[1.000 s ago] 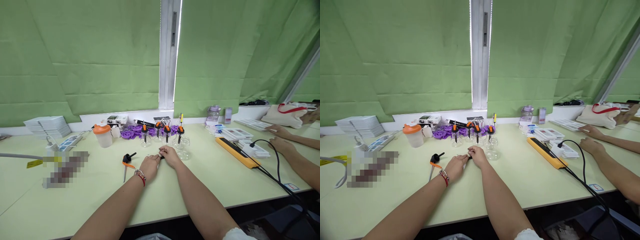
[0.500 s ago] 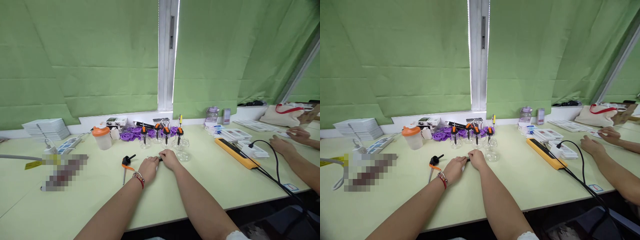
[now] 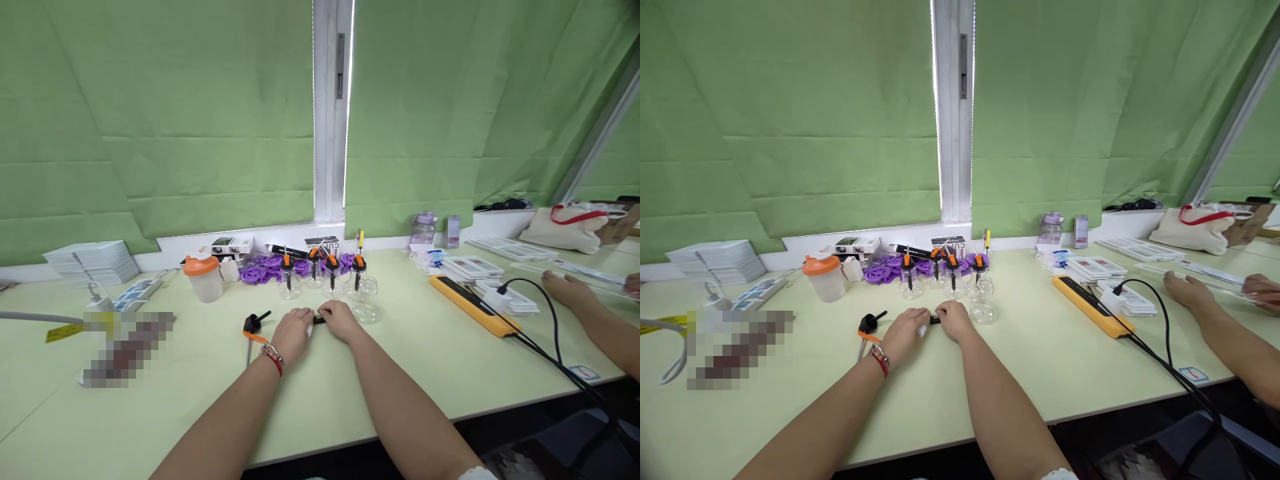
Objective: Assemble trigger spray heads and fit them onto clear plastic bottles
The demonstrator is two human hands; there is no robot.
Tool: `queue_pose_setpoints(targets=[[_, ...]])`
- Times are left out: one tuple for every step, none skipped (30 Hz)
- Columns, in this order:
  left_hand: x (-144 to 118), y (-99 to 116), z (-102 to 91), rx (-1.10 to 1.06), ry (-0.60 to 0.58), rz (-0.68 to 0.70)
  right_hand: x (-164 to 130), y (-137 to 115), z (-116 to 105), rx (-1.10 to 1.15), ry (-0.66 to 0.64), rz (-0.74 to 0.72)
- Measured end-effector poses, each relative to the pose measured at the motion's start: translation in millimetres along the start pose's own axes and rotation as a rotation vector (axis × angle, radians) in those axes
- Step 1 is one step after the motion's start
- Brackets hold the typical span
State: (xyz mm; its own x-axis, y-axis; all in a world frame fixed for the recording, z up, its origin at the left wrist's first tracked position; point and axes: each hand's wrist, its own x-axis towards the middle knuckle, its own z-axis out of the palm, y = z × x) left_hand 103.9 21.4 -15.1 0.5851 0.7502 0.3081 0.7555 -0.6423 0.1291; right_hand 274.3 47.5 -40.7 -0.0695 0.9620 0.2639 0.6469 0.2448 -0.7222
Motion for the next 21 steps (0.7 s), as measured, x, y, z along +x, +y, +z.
queue_pose_setpoints(targets=[[1, -5, -3.6, -0.009, 0.037, -0.027, 0, 0, 0, 0.009, 0.005, 0.01], [1, -10, -8.2, -0.015, 0.089, -0.073, 0, 1, 0, 0.018, 0.009, 0.021], [1, -16, -13.7, -0.022, 0.132, -0.125, 0, 2, 0, 0.026, 0.016, 0.033], [1, -22, -19.8, -0.027, 0.184, -0.177, 0, 2, 0, 0.035, 0.021, 0.044], [0, -27, -26.4, -0.032, 0.234, -0.221, 0, 2, 0, 0.044, 0.026, 0.054], [-2, -32, -33.3, -0.035, 0.282, -0.262, 0, 3, 0, 0.055, 0.03, 0.063], [-4, -37, -40.1, -0.027, 0.308, -0.299, 0, 3, 0, 0.066, 0.033, 0.07], [-7, -42, -46.6, -0.01, 0.318, -0.345, 0, 3, -1, 0.078, 0.034, 0.075], [-10, -47, -52.5, 0.019, 0.31, -0.403, 0, 3, -1, 0.09, 0.035, 0.077], [-13, -52, -57.5, 0.053, 0.274, -0.468, -1, 3, -1, 0.101, 0.036, 0.077], [-17, -57, -61.2, 0.076, 0.219, -0.551, -1, 2, -1, 0.109, 0.036, 0.076], [-20, -62, -63.6, 0.079, 0.146, -0.65, -1, 2, -1, 0.114, 0.037, 0.073], [-24, -67, -64.4, 0.057, 0.068, -0.752, -2, 2, -1, 0.115, 0.037, 0.069], [-27, -72, -63.5, 0.017, -0.008, -0.834, -2, 2, -1, 0.117, 0.039, 0.067], [-30, -76, -61.3, -0.029, -0.063, -0.879, -2, 2, 0, 0.119, 0.041, 0.068], [-33, -80, -57.8, -0.066, -0.1, -0.896, -2, 2, 0, 0.121, 0.044, 0.068], [-35, -83, -53.5, -0.105, -0.132, -0.882, -3, 2, -1, 0.12, 0.05, 0.066], [-36, -84, -48.8, -0.133, -0.147, -0.849, -3, 1, -1, 0.116, 0.059, 0.06], [-37, -85, -44.3, -0.146, -0.143, -0.812, -3, -1, -2, 0.11, 0.073, 0.047], [-38, -84, -40.3, -0.152, -0.129, -0.777, -3, -3, -2, 0.103, 0.089, 0.025], [-39, -83, -37.2, -0.16, -0.108, -0.743, -4, -5, -3, 0.097, 0.107, -0.003]])
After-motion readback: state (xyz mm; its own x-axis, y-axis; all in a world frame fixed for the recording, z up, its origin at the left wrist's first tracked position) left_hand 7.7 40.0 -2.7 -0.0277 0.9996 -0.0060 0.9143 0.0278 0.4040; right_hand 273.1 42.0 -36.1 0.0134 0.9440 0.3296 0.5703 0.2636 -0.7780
